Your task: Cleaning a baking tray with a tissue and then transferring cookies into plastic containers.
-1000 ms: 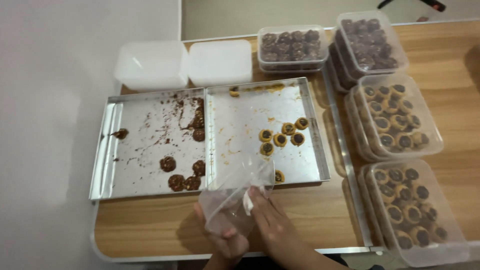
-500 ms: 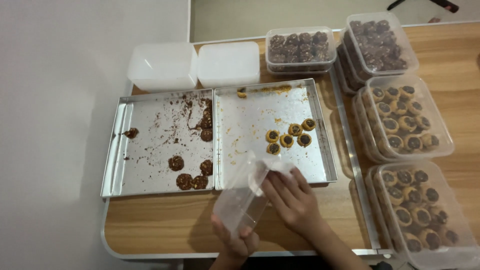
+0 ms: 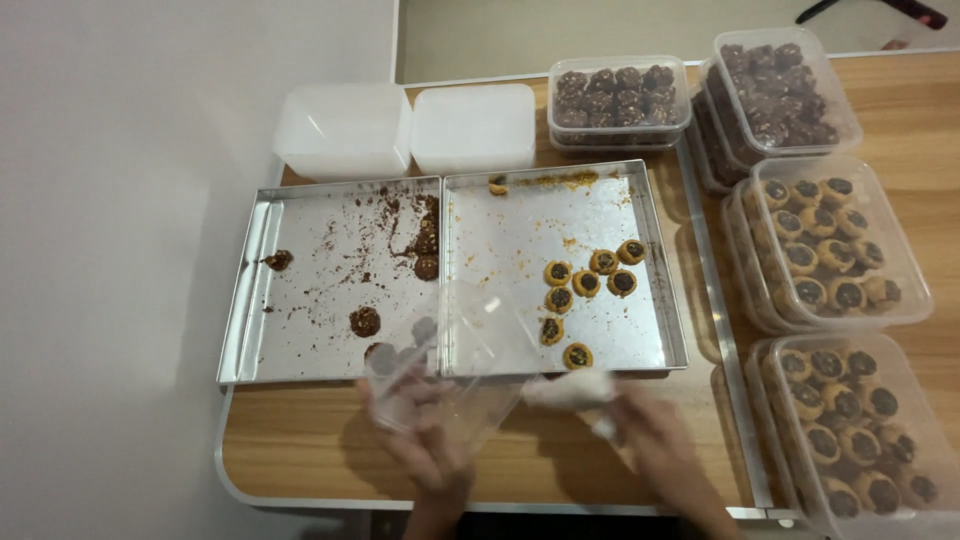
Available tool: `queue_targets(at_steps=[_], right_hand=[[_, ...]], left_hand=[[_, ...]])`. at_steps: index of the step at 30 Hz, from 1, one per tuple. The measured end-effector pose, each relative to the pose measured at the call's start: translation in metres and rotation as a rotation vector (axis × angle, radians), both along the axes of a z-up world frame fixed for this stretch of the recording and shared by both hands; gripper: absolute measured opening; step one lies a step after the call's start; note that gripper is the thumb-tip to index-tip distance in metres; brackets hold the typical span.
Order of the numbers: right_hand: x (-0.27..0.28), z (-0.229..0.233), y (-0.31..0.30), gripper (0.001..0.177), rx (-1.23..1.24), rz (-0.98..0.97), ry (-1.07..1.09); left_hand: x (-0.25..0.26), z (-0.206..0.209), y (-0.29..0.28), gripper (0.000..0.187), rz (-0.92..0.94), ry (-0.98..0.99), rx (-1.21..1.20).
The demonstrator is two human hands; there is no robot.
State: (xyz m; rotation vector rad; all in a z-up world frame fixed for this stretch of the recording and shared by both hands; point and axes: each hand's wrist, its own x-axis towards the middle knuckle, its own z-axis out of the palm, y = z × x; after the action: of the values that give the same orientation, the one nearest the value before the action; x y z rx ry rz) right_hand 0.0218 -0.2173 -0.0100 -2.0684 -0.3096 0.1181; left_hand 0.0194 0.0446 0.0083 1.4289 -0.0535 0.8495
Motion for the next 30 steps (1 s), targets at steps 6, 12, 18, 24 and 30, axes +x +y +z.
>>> queue_targets(at_steps=[6, 12, 18, 24, 30], right_hand=[[0.024, 0.060, 0.037, 0.054, 0.523, -0.578, 0.611], [0.015, 0.051, 0.058, 0.025, 0.403, -0.138, 0.022], [0.019, 0.041, 0.046, 0.018, 0.485, -0.280, 0.161], [0.029, 0.055, 0.028, 0.020, 0.794, -0.377, 0.391], [0.044, 0.074, 0.007, 0.014, 0.755, -0.485, 0.373]], left_hand=[[-0.015, -0.005, -0.007, 0.064, 0.130, 0.344, 0.065], [-0.022, -0.009, -0.010, 0.062, 0.056, 0.108, 0.450], [-0.034, -0.042, -0.004, 0.067, 0.114, 0.143, 0.722], [-0.031, -0.030, -0.004, 0.063, -0.032, 0.104, 0.928], [-0.022, 0.029, -0.011, 0.055, -0.313, 0.463, 0.595]])
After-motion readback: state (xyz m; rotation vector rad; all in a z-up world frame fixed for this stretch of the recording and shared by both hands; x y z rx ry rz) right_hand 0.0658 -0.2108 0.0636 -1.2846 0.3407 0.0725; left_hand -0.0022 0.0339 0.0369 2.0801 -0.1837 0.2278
